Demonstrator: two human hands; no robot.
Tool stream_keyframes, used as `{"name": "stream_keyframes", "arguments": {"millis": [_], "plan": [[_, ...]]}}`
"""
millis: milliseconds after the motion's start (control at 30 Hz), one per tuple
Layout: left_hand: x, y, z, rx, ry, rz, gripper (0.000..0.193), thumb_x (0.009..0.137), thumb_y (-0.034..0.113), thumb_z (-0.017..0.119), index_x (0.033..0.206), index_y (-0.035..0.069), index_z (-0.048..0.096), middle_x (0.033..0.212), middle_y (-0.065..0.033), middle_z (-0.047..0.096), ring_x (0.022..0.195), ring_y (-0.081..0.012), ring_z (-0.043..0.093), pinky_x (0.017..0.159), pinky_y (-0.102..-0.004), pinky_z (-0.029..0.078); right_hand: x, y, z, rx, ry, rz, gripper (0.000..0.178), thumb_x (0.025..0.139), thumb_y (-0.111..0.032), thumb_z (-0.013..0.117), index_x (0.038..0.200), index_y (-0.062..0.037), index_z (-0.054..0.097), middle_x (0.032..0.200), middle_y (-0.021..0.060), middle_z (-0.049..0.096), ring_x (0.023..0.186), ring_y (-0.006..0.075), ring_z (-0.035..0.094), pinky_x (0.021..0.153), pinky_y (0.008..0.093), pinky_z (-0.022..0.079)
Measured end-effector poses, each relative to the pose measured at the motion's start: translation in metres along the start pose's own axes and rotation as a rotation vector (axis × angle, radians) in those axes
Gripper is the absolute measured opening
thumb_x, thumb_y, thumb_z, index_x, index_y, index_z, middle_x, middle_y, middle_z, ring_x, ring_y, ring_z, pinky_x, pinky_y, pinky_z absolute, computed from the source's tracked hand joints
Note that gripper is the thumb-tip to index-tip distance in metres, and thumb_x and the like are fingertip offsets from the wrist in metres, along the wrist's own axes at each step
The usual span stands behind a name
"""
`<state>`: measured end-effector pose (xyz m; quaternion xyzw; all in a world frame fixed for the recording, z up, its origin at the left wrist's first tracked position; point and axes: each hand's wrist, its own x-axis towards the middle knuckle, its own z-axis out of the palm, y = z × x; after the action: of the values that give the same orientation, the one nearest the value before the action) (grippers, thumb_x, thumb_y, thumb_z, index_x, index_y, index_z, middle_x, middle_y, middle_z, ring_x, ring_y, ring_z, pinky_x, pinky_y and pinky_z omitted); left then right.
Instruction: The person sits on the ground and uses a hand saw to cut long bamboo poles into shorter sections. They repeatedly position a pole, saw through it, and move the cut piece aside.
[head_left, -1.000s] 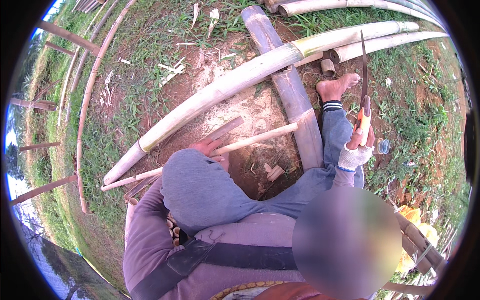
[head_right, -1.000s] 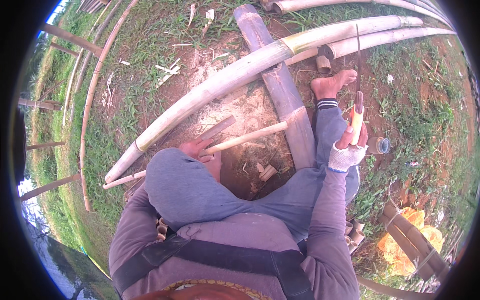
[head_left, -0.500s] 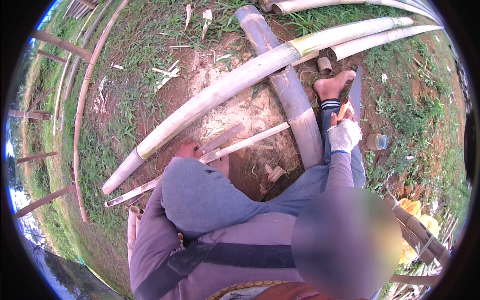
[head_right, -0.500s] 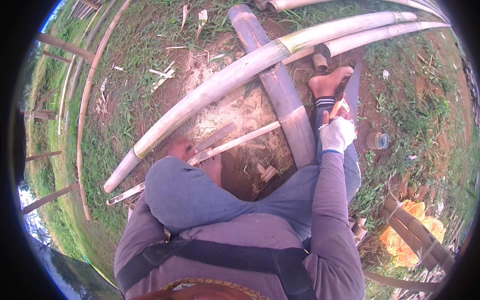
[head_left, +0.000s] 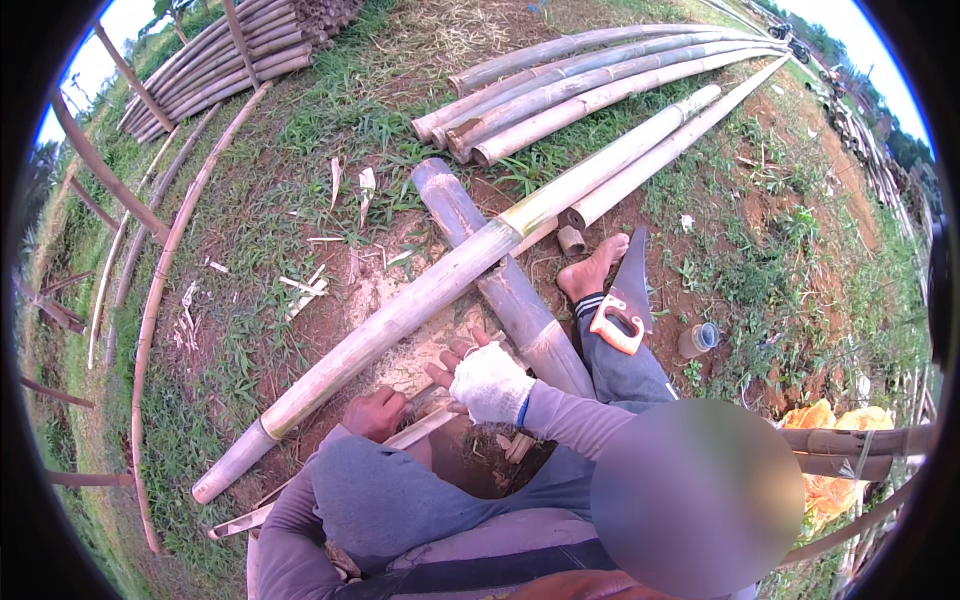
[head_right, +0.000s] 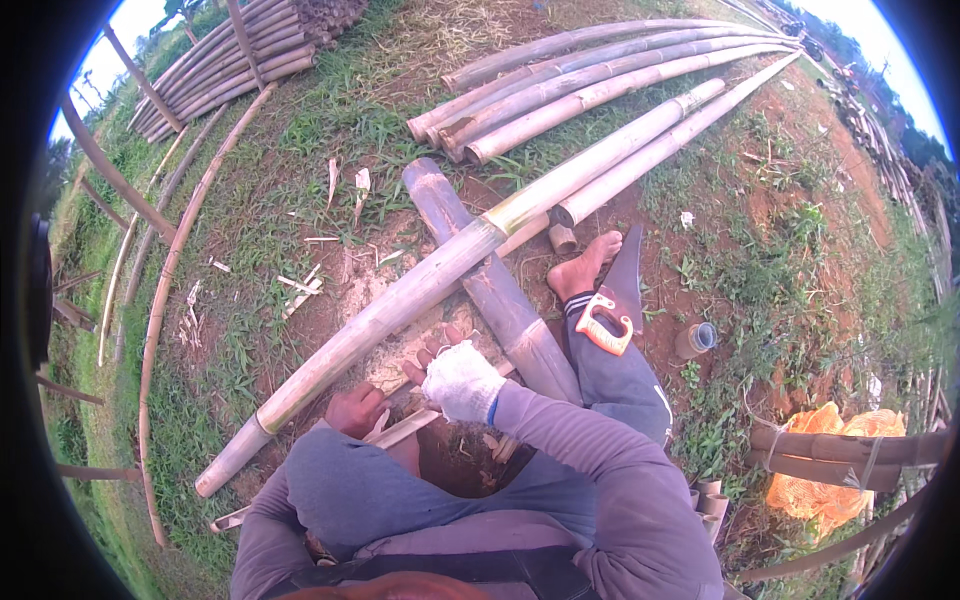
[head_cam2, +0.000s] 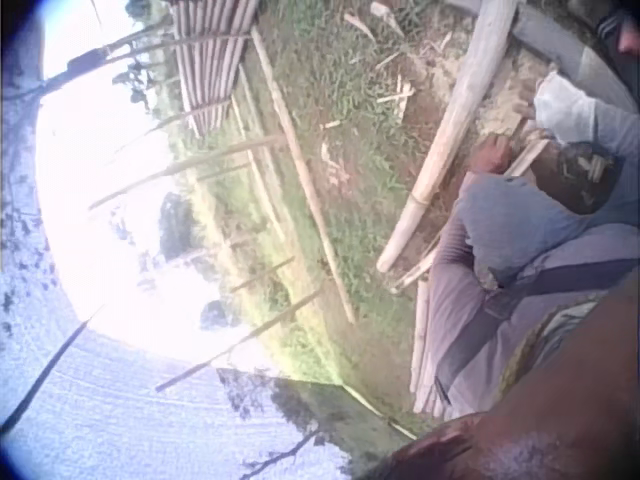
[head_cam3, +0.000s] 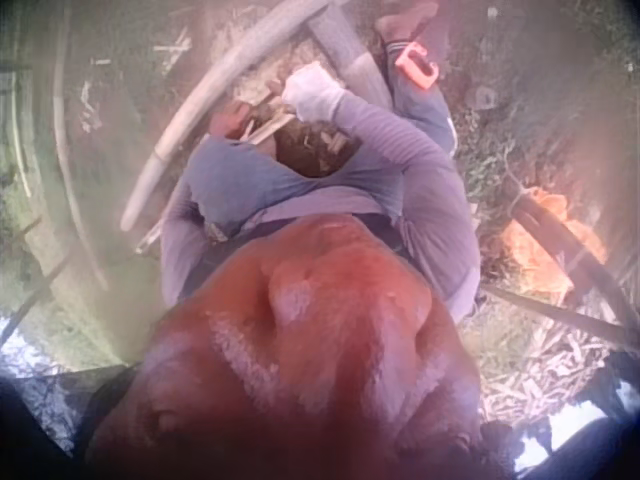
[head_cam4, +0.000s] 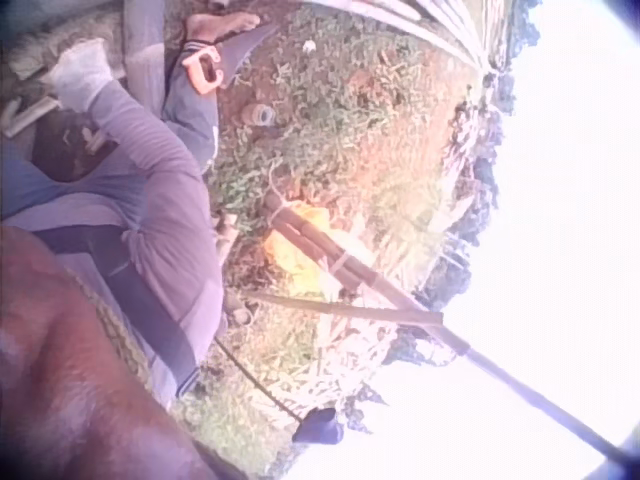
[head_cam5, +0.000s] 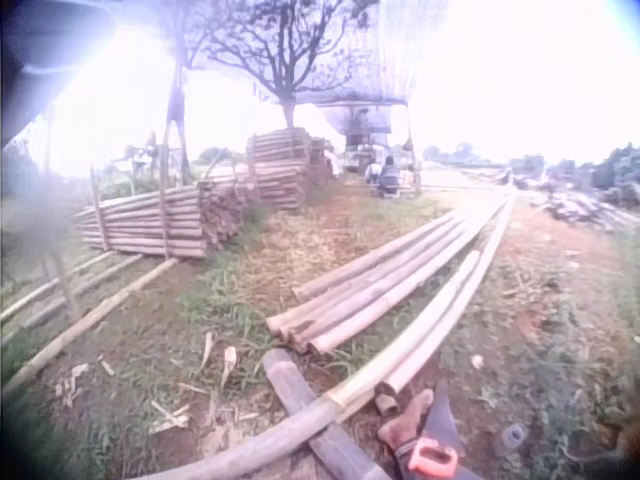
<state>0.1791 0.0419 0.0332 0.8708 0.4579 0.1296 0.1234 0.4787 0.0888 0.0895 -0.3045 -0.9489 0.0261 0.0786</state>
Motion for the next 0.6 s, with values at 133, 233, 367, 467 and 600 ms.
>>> {"name": "stream_keyframes", "arguments": {"millis": [133, 233, 367, 467, 600], "plan": [[0.015, 0.000, -0.022, -0.054, 0.029, 0.045, 0.021, 0.098, 0.026, 0.075, 0.099, 0.010, 0.062, 0.090, -0.0121, 0.066, 0.077, -0.0379, 0.072, 0.063, -0.0502, 0.059, 0.026, 0.020, -0.014, -0.148, -0.043, -0.062, 0.019, 0.088, -0.029, 0.068, 0.100, -0.0141, 0.064, 0.081, 0.0022, 0.064, 0.079, 0.0281, 0.071, 0.070, 0.0495, 0.050], [0.032, 0.014, -0.049, -0.040, 0.075, 0.059, 0.021, 0.097, 0.025, 0.077, 0.100, 0.010, 0.062, 0.092, -0.0129, 0.066, 0.079, -0.0385, 0.071, 0.066, -0.0495, 0.058, 0.028, 0.042, -0.030, -0.243, 0.175, -0.178, 0.020, 0.087, -0.031, 0.068, 0.098, -0.0152, 0.064, 0.079, 0.0024, 0.060, 0.074, 0.0262, 0.067, 0.070, 0.0485, 0.050], [0.070, 0.040, -0.113, -0.178, 0.173, 0.109, 0.034, 0.093, 0.032, 0.082, 0.112, 0.007, 0.067, 0.102, -0.0141, 0.072, 0.089, -0.0350, 0.073, 0.077, -0.0457, 0.059, 0.001, 0.091, -0.031, -0.203, 0.323, -0.030, 0.035, 0.091, -0.046, 0.074, 0.104, -0.0144, 0.066, 0.085, 0.0063, 0.062, 0.082, 0.0309, 0.066, 0.071, 0.0506, 0.049], [0.070, 0.069, -0.185, -0.091, 0.433, 0.231, 0.043, 0.092, 0.036, 0.085, 0.116, 0.004, 0.069, 0.107, -0.0153, 0.073, 0.094, -0.0332, 0.074, 0.083, -0.0436, 0.059, -0.040, 0.106, -0.043, -0.105, 0.332, 0.251, 0.045, 0.094, -0.049, 0.075, 0.115, -0.0098, 0.068, 0.089, 0.0149, 0.069, 0.078, 0.0393, 0.069, 0.069, 0.0541, 0.052], [0.057, 0.071, -0.205, -0.106, 0.652, 0.297, 0.045, 0.092, 0.037, 0.085, 0.115, 0.002, 0.069, 0.107, -0.0164, 0.073, 0.095, -0.0360, 0.072, 0.086, -0.0419, 0.058, -0.087, 0.078, -0.010, 0.524, 0.604, 0.688, 0.052, 0.093, -0.046, 0.079, 0.119, -0.0036, 0.065, 0.082, 0.0184, 0.067, 0.074, 0.0389, 0.068, 0.067, 0.0508, 0.051]]}}
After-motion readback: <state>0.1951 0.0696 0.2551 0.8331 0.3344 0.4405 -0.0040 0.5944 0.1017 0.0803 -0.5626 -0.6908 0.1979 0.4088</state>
